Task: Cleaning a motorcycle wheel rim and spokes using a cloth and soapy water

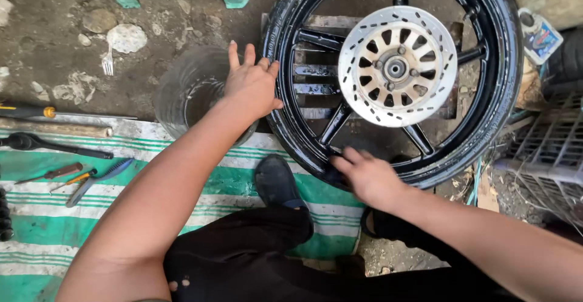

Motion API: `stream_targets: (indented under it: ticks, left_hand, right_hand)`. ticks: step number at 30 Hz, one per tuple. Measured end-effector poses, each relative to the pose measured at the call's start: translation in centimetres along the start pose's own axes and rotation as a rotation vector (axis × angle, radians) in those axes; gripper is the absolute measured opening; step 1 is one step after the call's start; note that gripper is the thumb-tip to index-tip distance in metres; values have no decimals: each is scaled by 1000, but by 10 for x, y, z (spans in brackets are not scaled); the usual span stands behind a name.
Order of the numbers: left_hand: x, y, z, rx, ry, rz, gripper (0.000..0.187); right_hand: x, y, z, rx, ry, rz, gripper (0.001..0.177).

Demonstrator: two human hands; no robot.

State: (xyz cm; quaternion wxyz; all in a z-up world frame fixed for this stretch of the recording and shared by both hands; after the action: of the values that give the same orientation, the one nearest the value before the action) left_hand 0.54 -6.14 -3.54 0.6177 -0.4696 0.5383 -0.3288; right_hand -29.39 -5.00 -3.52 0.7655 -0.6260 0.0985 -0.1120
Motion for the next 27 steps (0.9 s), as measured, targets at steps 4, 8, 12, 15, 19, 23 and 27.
stream_targets:
  ticks: [4, 8, 12, 15, 19, 23, 27]
  left_hand:
    - [-1, 8, -5, 69, -7, -13, 116]
    - [3, 20, -12, 71, -23, -10, 125]
    - [9, 33, -8, 77, -12, -51, 126]
    - [9, 27, -12, 133, -40, -53, 124]
    - [1, 13, -26, 192, -31, -19, 137]
    - [5, 20, -26, 272, -81, -19, 152]
    - [5, 14, -31, 261, -49, -79, 158]
  right_hand:
    - [-28, 13, -14, 44, 3, 35, 24]
    - [-3, 49, 1, 182, 89, -88, 34]
    - [48, 48, -10, 20, 89, -83, 27]
    - [60, 31, -17, 95, 268, -252, 30]
    - [27, 18, -9, 305, 323, -83, 39]
    - [-48, -23, -72, 56, 282, 37, 23]
    - [-104, -48, -142, -278, 177, 135, 18]
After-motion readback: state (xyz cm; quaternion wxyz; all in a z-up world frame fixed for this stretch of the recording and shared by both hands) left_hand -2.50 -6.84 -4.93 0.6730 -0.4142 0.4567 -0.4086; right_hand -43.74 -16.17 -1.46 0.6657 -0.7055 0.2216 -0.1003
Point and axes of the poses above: each hand's wrist, its own x-axis towards the middle knuckle, its own y-axis out of the palm, z = x × y, the point moved 7 cm from there along x, towards the middle knuckle, and after that the axes turned 8 degrees about -z, right-handed, at the moved point
